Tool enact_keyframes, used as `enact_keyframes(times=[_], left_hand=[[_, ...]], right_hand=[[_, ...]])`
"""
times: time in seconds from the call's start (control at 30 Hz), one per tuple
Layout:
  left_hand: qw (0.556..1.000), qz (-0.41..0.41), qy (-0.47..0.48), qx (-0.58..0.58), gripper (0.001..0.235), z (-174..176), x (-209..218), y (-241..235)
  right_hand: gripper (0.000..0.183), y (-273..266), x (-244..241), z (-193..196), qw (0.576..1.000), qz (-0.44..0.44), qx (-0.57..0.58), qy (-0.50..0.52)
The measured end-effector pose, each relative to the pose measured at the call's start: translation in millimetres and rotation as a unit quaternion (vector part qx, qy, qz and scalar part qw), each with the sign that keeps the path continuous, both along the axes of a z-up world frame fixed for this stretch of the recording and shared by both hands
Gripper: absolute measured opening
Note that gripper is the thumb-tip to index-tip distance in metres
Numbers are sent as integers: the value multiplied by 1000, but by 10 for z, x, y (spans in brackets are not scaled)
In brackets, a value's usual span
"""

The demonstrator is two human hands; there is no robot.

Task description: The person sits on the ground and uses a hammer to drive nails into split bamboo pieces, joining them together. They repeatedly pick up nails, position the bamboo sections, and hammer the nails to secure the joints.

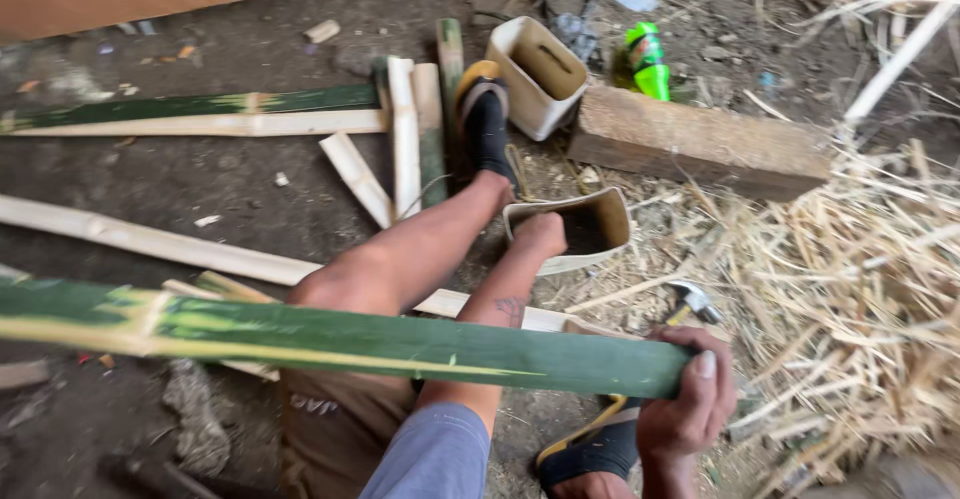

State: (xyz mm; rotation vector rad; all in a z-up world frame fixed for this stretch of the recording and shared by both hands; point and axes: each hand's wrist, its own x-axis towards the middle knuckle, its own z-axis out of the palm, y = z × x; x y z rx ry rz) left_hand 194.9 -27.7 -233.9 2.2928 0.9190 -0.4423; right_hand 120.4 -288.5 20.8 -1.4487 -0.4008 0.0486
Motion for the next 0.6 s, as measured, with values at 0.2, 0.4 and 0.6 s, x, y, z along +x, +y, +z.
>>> enact_keyframes(times=[0.2,0.4,0.6], left_hand=[[994,-53,12,98,24,-136,137,-75],[995,46,-36,75,19,244,-10,-72],[991,111,-74,1,17,835,-212,-154]], right_hand=[[37,-45,-28,-29,1000,6,25,6],[37,-14,-11,-71,999,0,34,-5],[37,-6,32,-56,1000,10,16,-14]])
